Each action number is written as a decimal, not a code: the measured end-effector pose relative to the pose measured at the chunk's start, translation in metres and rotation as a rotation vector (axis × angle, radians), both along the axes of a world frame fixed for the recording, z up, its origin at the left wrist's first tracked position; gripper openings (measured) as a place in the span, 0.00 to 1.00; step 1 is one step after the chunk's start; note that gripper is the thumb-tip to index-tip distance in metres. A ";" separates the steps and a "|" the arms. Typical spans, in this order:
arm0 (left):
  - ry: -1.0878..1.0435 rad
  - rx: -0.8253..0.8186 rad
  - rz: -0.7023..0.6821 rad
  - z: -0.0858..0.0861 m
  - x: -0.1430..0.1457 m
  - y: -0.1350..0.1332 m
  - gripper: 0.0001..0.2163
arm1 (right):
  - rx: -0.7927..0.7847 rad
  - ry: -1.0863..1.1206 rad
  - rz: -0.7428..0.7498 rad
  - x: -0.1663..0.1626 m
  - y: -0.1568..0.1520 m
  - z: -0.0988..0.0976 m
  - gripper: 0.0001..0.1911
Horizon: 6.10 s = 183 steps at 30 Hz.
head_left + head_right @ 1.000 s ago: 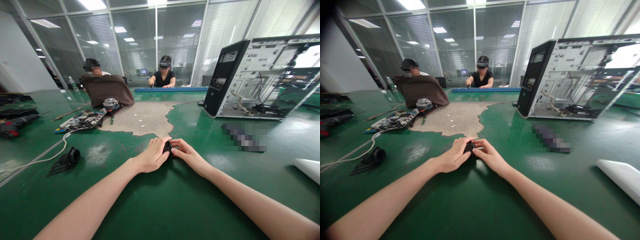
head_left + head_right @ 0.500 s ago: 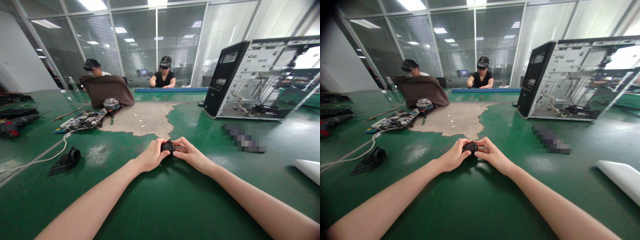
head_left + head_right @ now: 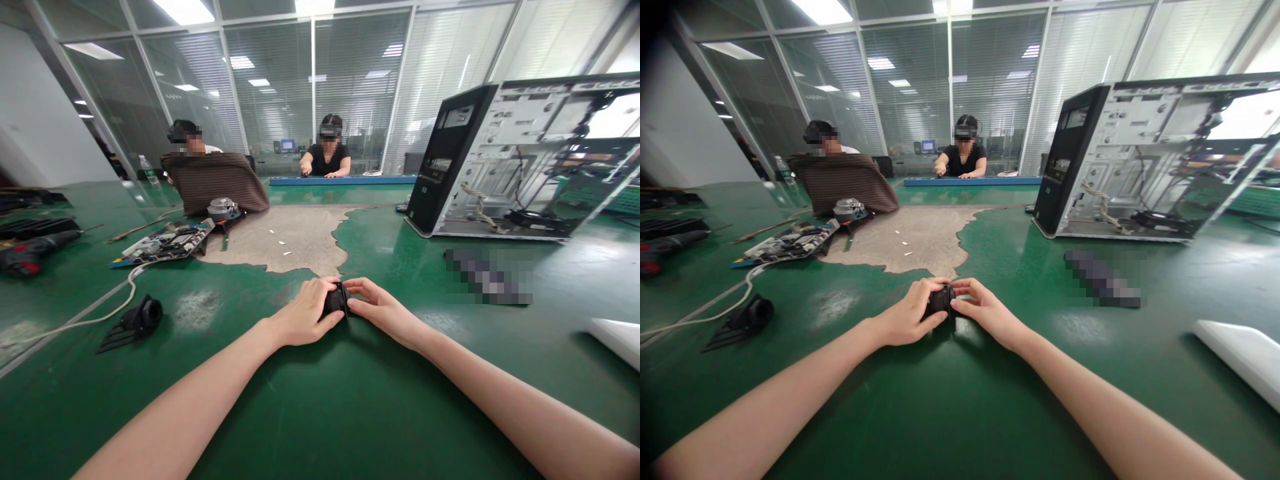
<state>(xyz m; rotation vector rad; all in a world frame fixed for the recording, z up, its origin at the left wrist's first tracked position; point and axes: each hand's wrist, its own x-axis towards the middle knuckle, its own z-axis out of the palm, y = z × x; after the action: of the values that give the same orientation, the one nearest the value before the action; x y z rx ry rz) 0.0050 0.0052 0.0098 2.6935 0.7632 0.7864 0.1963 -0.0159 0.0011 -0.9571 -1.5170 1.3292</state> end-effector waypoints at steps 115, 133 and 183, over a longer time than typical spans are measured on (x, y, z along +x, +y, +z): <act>0.004 0.132 0.107 -0.008 0.006 0.009 0.30 | 0.152 -0.069 -0.036 -0.011 -0.004 0.002 0.10; 0.027 0.138 0.114 -0.008 0.006 0.009 0.30 | 0.149 -0.061 -0.021 -0.011 -0.005 0.003 0.11; 0.013 0.121 0.116 -0.008 0.007 0.009 0.28 | 0.171 -0.057 -0.061 -0.017 -0.006 -0.001 0.10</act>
<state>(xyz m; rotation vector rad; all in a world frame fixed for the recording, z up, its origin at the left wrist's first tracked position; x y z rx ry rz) 0.0120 0.0144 0.0020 2.7837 0.9103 0.8688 0.1796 -0.0223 0.0003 -0.9308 -1.6042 1.1182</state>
